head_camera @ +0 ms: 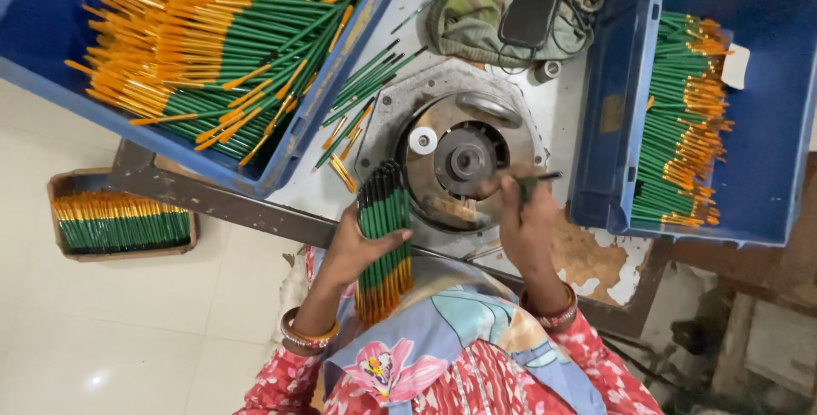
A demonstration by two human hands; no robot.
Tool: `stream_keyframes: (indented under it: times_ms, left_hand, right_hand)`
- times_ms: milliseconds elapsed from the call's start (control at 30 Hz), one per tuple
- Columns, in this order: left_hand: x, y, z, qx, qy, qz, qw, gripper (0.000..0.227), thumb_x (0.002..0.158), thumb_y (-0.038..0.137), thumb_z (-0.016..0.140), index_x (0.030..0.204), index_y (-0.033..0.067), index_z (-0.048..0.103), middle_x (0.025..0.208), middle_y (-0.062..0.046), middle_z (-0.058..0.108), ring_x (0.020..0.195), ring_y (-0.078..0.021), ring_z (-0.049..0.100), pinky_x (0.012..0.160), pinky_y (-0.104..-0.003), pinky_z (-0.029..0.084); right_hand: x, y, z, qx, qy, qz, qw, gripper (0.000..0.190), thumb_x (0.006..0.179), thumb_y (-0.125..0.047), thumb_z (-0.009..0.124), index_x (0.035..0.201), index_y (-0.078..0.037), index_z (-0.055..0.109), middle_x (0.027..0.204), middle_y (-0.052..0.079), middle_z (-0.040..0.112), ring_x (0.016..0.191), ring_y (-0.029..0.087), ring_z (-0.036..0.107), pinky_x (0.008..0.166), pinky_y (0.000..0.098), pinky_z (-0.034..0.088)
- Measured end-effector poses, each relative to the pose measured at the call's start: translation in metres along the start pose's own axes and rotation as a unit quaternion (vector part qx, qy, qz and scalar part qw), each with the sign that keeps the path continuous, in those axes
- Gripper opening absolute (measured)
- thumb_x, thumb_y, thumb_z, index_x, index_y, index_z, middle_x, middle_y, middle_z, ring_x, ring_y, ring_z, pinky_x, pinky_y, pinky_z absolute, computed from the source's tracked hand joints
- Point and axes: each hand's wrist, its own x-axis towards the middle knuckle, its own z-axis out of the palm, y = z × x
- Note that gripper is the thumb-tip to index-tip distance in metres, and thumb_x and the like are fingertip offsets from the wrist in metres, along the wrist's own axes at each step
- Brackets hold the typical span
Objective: The person repeatedly inserts green and yellow pencils into a rotating sharpening machine, removes them, and places them into a blue bin. The person handles the pencils by hand and uses the machine to sharpen the tips.
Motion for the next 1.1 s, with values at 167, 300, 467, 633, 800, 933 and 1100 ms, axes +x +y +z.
stream_keyframes:
  times_ms: [167,300,467,633,800,933,1100]
  left_hand:
    - [-0.007,0.035,0.022,0.185,-0.043,0.150,0.970,0.049,0.073,0.007,0.088,0.115,-0.0027,0.065,0.096,-0.008,0.076,0.082,-0.0182,0.070,0.079,-0.034,0.059]
    - [0.010,0.011,0.006,0.189,0.006,0.074,0.979,0.050,0.073,0.015,0.090,0.113,-0.0016,0.064,0.088,-0.009,0.074,0.077,-0.0193,0.074,0.068,-0.036,0.062]
    - [0.022,-0.032,-0.014,-0.266,0.015,-0.059,0.962,0.036,0.090,0.013,0.084,0.118,-0.0009,0.065,0.089,-0.006,0.069,0.073,-0.0173,0.068,0.063,-0.033,0.058]
    - [0.017,-0.044,-0.014,-0.189,0.053,-0.077,0.977,0.034,0.084,0.006,0.080,0.110,-0.0019,0.059,0.089,-0.011,0.068,0.076,-0.0239,0.073,0.062,-0.037,0.062]
    - [0.016,-0.038,-0.011,-0.153,0.079,-0.111,0.979,0.037,0.079,0.008,0.081,0.110,0.0007,0.062,0.091,-0.010,0.069,0.075,-0.0233,0.074,0.062,-0.037,0.064]
    - [0.025,-0.044,-0.012,-0.168,0.050,-0.094,0.980,0.034,0.083,0.009,0.083,0.106,-0.0044,0.062,0.089,-0.011,0.068,0.075,-0.0255,0.074,0.062,-0.039,0.063]
    - [0.023,-0.035,-0.011,-0.140,0.058,-0.079,0.985,0.028,0.081,0.008,0.080,0.103,0.0007,0.065,0.088,-0.008,0.073,0.075,-0.0212,0.075,0.065,-0.036,0.064]
  right_hand:
    - [0.007,-0.045,-0.015,-0.093,-0.222,-0.152,0.959,0.029,0.095,-0.024,0.075,0.101,-0.001,0.060,0.080,0.020,0.066,0.073,0.037,0.064,0.061,0.0447,0.048]
    - [0.023,-0.015,-0.048,-0.046,-0.129,-0.066,0.988,0.015,0.103,-0.016,0.064,0.110,-0.003,0.064,0.081,0.013,0.070,0.063,0.019,0.063,0.056,0.0355,0.047]
    - [0.015,-0.011,-0.057,-0.108,0.027,-0.016,0.994,0.008,0.111,-0.010,0.062,0.111,-0.003,0.059,0.087,0.012,0.070,0.060,0.017,0.062,0.058,0.0346,0.050]
    - [0.020,0.012,-0.007,-0.217,-0.055,-0.128,0.966,0.029,0.089,-0.003,0.070,0.116,-0.006,0.062,0.085,0.017,0.069,0.078,0.037,0.067,0.080,0.0494,0.052]
    - [0.020,0.024,-0.002,-0.241,-0.079,-0.082,0.964,0.036,0.087,-0.001,0.071,0.121,-0.004,0.062,0.088,0.017,0.070,0.079,0.039,0.067,0.076,0.0503,0.051]
    - [0.022,0.040,0.011,-0.230,-0.050,-0.092,0.968,0.035,0.088,-0.001,0.072,0.121,-0.001,0.060,0.092,0.019,0.070,0.080,0.040,0.066,0.072,0.0477,0.050]
    - [0.022,0.036,0.014,-0.188,-0.038,-0.086,0.978,0.031,0.090,-0.002,0.071,0.119,0.000,0.060,0.091,0.020,0.067,0.081,0.040,0.066,0.072,0.0470,0.050]
